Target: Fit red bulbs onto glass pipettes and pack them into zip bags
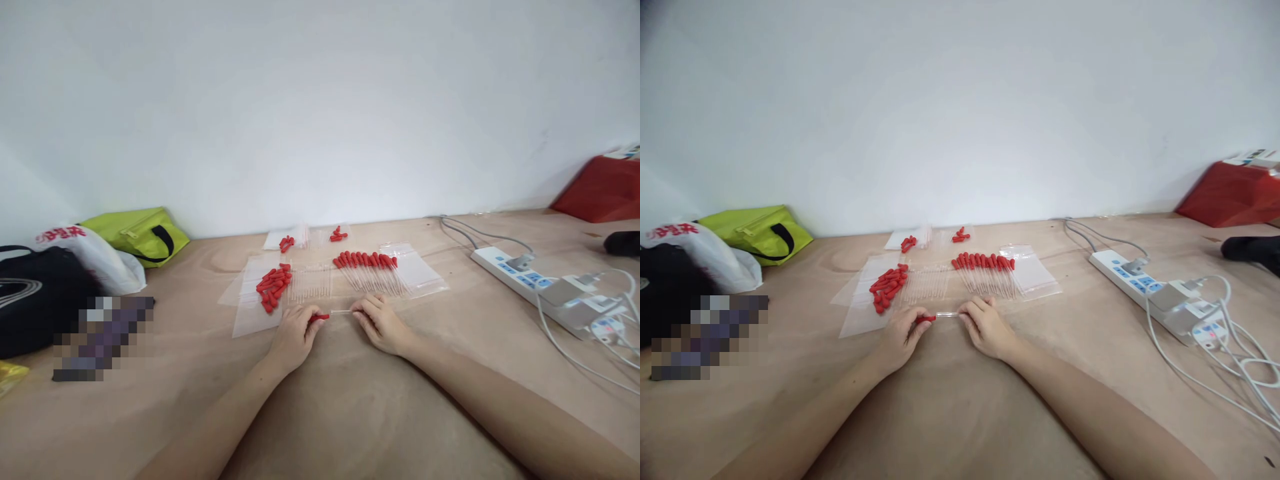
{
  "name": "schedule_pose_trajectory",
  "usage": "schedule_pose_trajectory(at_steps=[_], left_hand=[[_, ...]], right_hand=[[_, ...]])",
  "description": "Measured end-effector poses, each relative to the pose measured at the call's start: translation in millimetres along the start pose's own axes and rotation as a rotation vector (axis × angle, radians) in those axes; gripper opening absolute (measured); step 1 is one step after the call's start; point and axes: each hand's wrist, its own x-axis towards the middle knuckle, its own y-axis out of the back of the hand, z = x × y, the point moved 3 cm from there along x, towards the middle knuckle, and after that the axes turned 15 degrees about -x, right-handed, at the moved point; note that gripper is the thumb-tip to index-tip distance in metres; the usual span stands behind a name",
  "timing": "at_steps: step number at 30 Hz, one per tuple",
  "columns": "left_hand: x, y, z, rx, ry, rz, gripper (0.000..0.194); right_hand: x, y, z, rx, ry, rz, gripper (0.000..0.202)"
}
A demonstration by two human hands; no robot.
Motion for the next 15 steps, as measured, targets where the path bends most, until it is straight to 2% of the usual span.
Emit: schedule_pose_trajectory(at_steps=[4,10,15], left_hand=[[-0.4,1.0,0.7,-0.001,0.016,-0.01,0.009],[-0.1,1.8,5.6,-0.033,-0.046,-0.056,0.017],[1.1,3.4,2.7,-0.047,-0.005,-0.024,0.019]], right_hand=[[-0.4,-1.4,-1.3,0.007,0.017,-0.02,0.013],[-1.1,-4.0,-2.8,-0.009,0.07,-0.072,0.015],[-0.5,-0.6,-2.3,-0.005,0.042,-0.02,0.015]])
